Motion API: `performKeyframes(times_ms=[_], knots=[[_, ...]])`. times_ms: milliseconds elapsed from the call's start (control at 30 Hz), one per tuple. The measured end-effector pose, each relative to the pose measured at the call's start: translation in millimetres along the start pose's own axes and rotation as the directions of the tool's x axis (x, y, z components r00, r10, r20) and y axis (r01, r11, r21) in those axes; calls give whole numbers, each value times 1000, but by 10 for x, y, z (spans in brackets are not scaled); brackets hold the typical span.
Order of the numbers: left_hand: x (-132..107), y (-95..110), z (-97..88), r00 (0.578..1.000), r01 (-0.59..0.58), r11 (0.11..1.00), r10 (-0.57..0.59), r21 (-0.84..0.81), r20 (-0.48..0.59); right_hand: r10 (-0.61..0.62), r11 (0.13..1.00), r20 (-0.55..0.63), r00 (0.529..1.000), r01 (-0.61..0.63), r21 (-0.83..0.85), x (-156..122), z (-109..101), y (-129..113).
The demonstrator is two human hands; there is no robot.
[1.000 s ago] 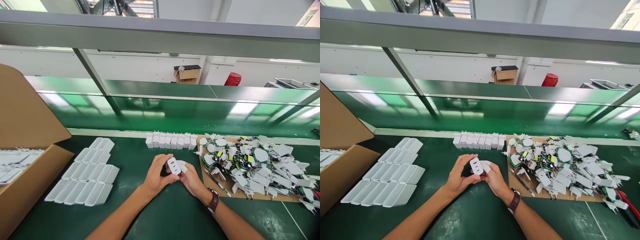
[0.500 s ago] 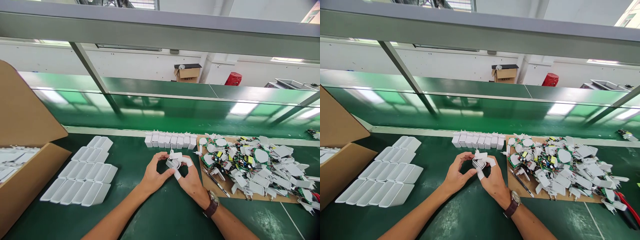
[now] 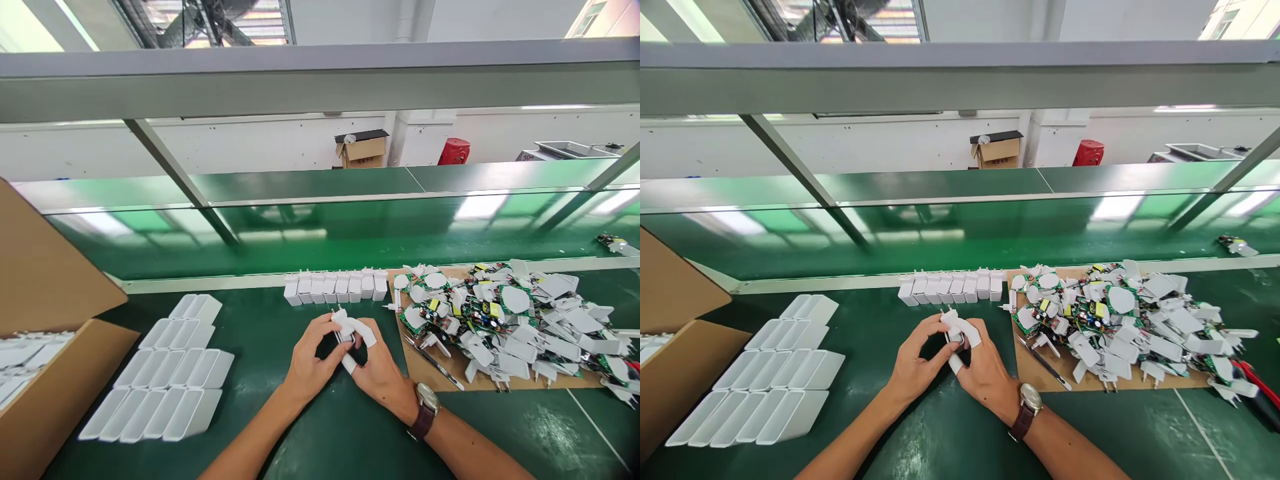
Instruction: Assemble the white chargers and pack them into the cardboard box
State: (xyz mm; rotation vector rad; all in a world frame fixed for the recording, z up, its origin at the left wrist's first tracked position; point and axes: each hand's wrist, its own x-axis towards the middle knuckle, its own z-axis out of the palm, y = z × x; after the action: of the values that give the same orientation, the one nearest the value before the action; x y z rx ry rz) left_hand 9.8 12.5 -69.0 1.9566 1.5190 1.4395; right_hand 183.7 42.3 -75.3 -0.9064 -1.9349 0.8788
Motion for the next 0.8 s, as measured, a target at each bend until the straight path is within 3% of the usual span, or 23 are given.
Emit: performKeyframes(times_ms=[200,300,500,667,800], knots=[[37,37,-11,999,-36,996,37,87,-17,-13,997,64,998,7,81,-16,49,45],[35,-15,-32,996,-86,992,86,97,1,66,989,58,996,-73,127,-14,59,55],[121,-127,-213,960,-191,982,188,-7,207,240,956,211,947,-269,117,37,13,66],[205,-64,-340,917,-144,987,159,-70,366,193,956,255,947,-240,167,80,-51,47],[188,-10,-283,921,-66,998,68,-19,383,188,955,269,945,-239,173,71,-48,99]])
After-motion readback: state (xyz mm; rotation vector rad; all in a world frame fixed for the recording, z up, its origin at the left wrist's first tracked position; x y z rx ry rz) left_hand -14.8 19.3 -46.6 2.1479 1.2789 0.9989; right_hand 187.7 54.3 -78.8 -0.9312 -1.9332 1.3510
